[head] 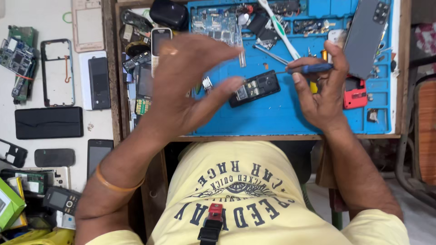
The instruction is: The person uses a screwdriver to remove screws from a disassembled mobile phone on a blue work mat. They then use a small tool to pry and adjust internal components, including the battery area, while handling the phone with both hands.
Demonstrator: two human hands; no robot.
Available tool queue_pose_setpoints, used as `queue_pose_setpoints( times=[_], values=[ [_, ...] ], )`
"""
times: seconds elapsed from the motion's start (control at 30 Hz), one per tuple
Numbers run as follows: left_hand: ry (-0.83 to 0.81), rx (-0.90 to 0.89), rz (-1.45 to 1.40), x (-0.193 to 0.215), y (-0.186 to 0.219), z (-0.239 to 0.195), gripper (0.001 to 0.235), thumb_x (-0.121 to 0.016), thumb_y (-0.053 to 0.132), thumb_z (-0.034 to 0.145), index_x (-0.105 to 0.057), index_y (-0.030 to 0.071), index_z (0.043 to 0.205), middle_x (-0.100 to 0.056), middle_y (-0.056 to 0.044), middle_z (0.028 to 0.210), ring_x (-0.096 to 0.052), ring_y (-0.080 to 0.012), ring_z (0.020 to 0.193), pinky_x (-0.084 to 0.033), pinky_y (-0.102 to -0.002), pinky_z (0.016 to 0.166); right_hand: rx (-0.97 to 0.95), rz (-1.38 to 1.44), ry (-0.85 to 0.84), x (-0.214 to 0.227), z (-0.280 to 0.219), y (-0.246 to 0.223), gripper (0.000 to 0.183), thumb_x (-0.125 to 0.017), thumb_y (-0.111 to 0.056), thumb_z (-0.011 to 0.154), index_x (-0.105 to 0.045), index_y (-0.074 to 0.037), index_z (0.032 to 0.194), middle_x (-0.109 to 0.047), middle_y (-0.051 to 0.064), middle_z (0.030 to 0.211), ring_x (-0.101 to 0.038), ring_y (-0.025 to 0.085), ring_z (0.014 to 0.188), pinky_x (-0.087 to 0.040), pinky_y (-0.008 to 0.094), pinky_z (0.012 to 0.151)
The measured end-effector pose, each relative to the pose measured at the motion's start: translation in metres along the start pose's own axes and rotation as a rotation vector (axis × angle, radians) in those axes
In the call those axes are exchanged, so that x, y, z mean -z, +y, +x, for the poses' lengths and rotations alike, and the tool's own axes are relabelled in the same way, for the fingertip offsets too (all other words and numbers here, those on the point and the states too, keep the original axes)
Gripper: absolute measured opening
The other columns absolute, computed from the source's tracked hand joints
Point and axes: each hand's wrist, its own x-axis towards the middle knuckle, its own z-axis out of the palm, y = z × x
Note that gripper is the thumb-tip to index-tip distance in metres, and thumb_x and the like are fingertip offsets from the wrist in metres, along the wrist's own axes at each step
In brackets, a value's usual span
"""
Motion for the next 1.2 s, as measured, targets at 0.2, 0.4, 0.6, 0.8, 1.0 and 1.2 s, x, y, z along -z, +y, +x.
queue_pose_setpoints(
  times=[0.2,0.4,0.6,0.8,1.0,1.2],
  values=[
    [-0.361,0.145,0.289,-0.1,-0.038,-0.07,0.072,-0.075,0.066,0.083,-0.07,0.006,0.123,-0.065,-0.011,0.11,-0.057,-0.0309,0.109,-0.035,-0.054,0.1,-0.026,-0.014,-0.123,0.002,0.018,-0.013,0.068,-0.059,0.003,0.114,-0.011,-0.011,0.16,-0.07,0.019,0.117,-0.074,0.024,0.109,-0.062,0.033,0.097],
    [-0.307,0.124,0.114,-0.108,-0.05,-0.091,0.059,-0.08,0.047,0.09,-0.064,0.01,0.133,-0.058,-0.01,0.125,-0.054,-0.0295,0.118,-0.034,-0.052,0.108,0.017,-0.022,-0.24,-0.02,0.034,-0.012,0.07,-0.061,0.002,0.112,-0.016,-0.011,0.164,-0.071,0.018,0.115,-0.075,0.024,0.109,-0.062,0.035,0.097],
    [-0.281,0.083,0.046,-0.109,-0.055,-0.097,0.058,-0.081,0.042,0.091,-0.061,0.01,0.135,-0.056,-0.011,0.127,-0.054,-0.0286,0.122,-0.034,-0.052,0.109,-0.016,0.065,-0.154,-0.023,0.021,-0.011,0.067,-0.058,0.004,0.114,-0.013,-0.01,0.161,-0.07,0.019,0.116,-0.074,0.023,0.11,-0.064,0.034,0.1],
    [-0.273,0.079,0.051,-0.109,-0.055,-0.096,0.059,-0.081,0.044,0.091,-0.063,0.01,0.135,-0.056,-0.01,0.125,-0.054,-0.0277,0.121,-0.033,-0.052,0.11,0.034,0.069,-0.142,-0.023,0.015,-0.008,0.07,-0.059,0.006,0.113,-0.014,-0.011,0.164,-0.07,0.018,0.113,-0.075,0.024,0.108,-0.065,0.034,0.098],
    [-0.287,0.084,0.063,-0.113,-0.059,-0.098,0.06,-0.081,0.048,0.091,-0.065,0.008,0.133,-0.056,-0.01,0.123,-0.053,-0.0277,0.122,-0.031,-0.052,0.11,0.056,0.001,-0.176,-0.026,0.017,-0.003,0.07,-0.06,0.004,0.112,-0.016,-0.01,0.164,-0.07,0.019,0.113,-0.076,0.026,0.108,-0.066,0.034,0.095],
    [-0.322,0.156,0.027,-0.112,-0.059,-0.094,0.061,-0.081,0.049,0.088,-0.067,0.007,0.13,-0.058,-0.009,0.119,-0.052,-0.0278,0.121,-0.03,-0.052,0.109,0.049,-0.034,-0.191,-0.033,0.02,0.0,0.068,-0.061,0.001,0.112,-0.017,-0.01,0.163,-0.071,0.019,0.111,-0.076,0.026,0.108,-0.066,0.036,0.095]
  ],
)
